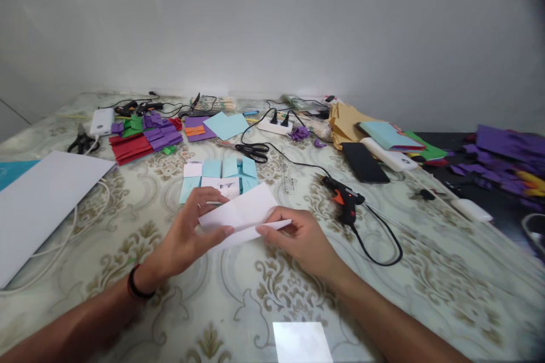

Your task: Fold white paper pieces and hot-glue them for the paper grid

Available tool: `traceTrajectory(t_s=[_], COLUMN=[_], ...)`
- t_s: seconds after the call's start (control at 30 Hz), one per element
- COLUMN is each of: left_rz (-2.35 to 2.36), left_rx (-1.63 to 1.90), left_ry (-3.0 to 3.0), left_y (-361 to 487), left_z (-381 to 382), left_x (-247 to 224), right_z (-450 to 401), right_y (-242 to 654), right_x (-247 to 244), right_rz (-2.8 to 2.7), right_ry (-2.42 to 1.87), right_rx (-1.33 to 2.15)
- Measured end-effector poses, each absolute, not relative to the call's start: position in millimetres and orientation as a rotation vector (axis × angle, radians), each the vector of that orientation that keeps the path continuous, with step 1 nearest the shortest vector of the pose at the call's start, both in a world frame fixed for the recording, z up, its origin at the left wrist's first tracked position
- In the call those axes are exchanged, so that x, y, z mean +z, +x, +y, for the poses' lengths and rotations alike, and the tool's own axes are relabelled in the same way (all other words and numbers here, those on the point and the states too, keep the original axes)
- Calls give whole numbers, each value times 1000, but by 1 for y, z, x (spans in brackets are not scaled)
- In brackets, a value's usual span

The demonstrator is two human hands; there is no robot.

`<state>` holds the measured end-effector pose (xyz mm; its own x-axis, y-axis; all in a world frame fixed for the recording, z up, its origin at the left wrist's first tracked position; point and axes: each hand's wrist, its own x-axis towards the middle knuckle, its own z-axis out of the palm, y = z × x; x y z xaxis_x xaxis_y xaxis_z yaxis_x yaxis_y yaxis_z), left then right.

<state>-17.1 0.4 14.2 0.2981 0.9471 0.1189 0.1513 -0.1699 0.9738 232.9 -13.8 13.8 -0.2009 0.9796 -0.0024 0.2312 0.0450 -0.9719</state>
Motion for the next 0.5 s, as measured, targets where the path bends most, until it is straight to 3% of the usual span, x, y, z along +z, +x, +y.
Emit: traceTrajectory(t_s=[0.3,0.5], left_rz=[917,849], left_rx=[398,259], left_ry=[1431,1579], left_y=[-18,-18], left_z=[9,5], left_x=[23,26], right_z=[-18,-19], right_y=[232,233], right_x=[17,17], right_rz=[-1915,-1841], right_ry=[-1180,-1079], right_rx=[1448,1418])
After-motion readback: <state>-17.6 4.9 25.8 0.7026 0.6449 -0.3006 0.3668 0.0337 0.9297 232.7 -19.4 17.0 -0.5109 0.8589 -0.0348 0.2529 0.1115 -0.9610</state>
